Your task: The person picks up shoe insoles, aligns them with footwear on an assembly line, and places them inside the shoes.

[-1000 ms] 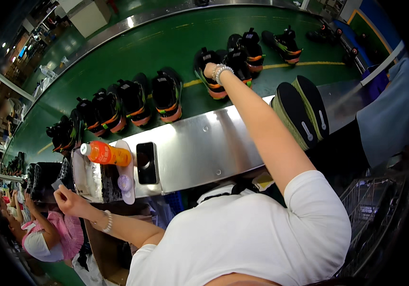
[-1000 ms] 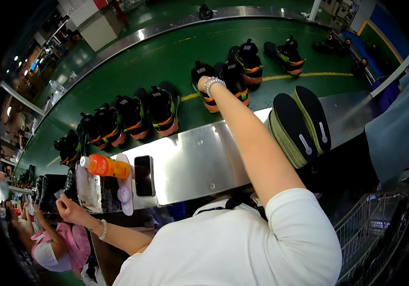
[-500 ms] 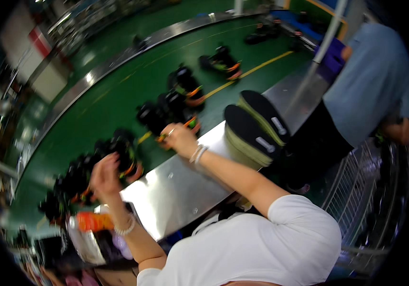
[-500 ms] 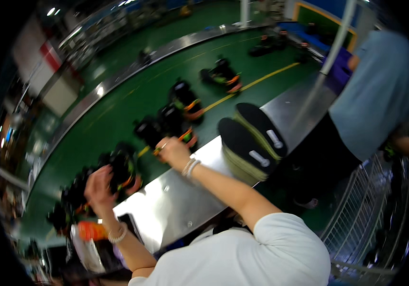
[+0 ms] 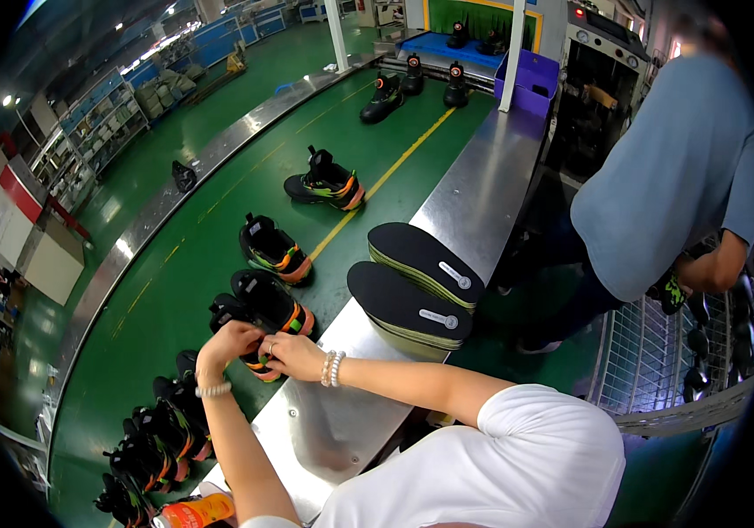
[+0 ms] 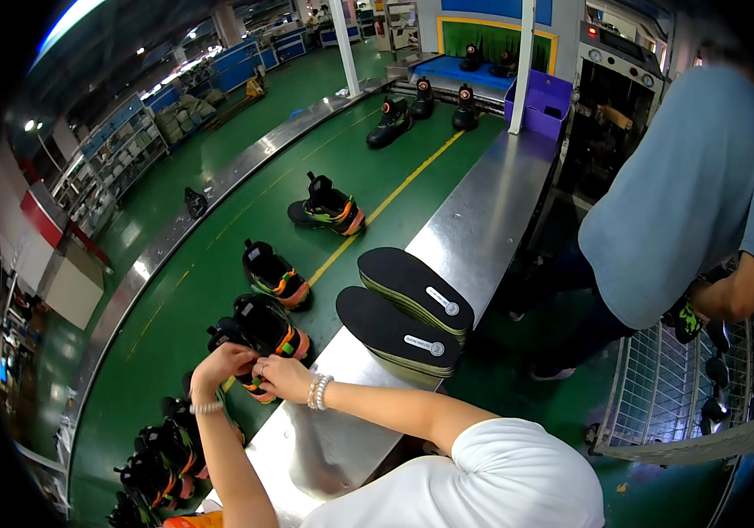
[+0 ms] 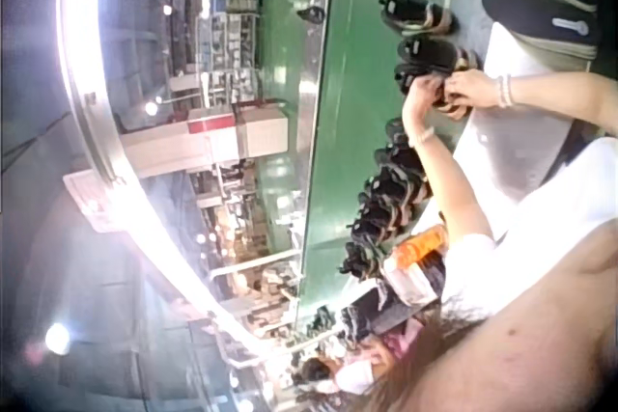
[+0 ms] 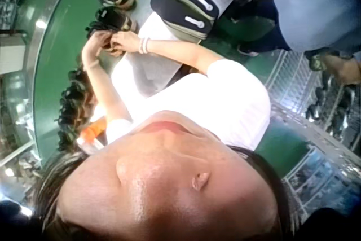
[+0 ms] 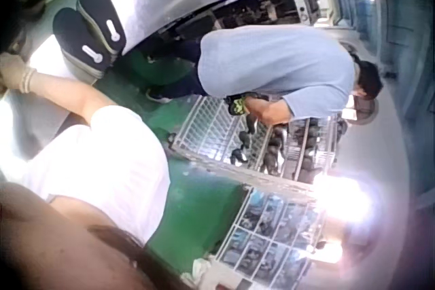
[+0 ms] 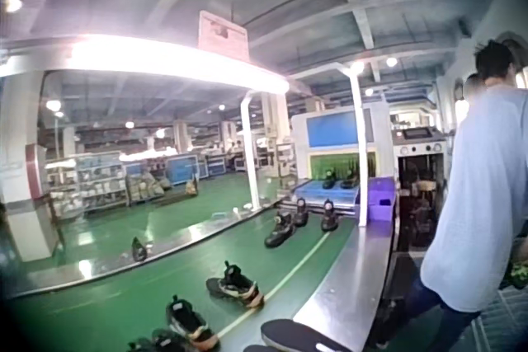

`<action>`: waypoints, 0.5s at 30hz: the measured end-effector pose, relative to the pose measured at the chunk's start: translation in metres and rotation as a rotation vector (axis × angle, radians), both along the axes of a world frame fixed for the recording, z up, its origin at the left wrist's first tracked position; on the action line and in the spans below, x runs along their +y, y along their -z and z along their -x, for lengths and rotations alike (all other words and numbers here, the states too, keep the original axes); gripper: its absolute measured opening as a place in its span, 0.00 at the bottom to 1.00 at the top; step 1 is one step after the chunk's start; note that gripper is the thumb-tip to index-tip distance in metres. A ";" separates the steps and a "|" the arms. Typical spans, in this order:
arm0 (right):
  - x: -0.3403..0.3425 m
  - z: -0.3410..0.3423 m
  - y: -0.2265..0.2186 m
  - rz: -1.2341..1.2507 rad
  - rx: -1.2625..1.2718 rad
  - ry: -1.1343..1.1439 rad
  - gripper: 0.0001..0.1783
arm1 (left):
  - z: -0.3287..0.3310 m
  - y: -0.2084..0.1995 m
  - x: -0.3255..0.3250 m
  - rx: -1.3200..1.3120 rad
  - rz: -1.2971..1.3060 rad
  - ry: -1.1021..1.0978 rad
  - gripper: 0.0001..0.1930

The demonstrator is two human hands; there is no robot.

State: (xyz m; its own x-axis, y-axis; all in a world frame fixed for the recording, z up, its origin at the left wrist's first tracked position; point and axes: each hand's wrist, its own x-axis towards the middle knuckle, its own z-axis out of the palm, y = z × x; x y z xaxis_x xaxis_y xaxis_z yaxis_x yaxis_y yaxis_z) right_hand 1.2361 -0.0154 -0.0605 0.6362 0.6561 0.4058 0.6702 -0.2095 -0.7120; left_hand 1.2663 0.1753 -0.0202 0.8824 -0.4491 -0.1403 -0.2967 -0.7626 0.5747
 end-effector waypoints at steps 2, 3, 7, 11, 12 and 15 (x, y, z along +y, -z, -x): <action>0.004 0.000 0.002 -0.042 -0.002 -0.036 0.09 | 0.028 -0.030 -0.023 0.257 -0.007 -0.502 0.08; 0.010 0.003 0.004 -0.047 -0.030 -0.058 0.09 | 0.035 -0.031 -0.025 0.128 -0.167 -0.514 0.06; 0.023 0.014 -0.001 -0.062 -0.072 -0.087 0.09 | 0.017 0.045 0.004 -0.036 -0.577 -0.512 0.08; 0.026 0.009 0.004 -0.033 -0.083 -0.075 0.09 | -0.003 0.056 -0.002 0.097 -0.616 -0.439 0.09; 0.026 0.013 0.003 -0.033 -0.051 -0.068 0.09 | 0.000 0.058 0.000 0.122 -0.619 -0.436 0.09; 0.032 0.016 0.002 -0.028 -0.068 -0.065 0.10 | 0.000 0.064 0.008 0.143 -0.636 -0.400 0.10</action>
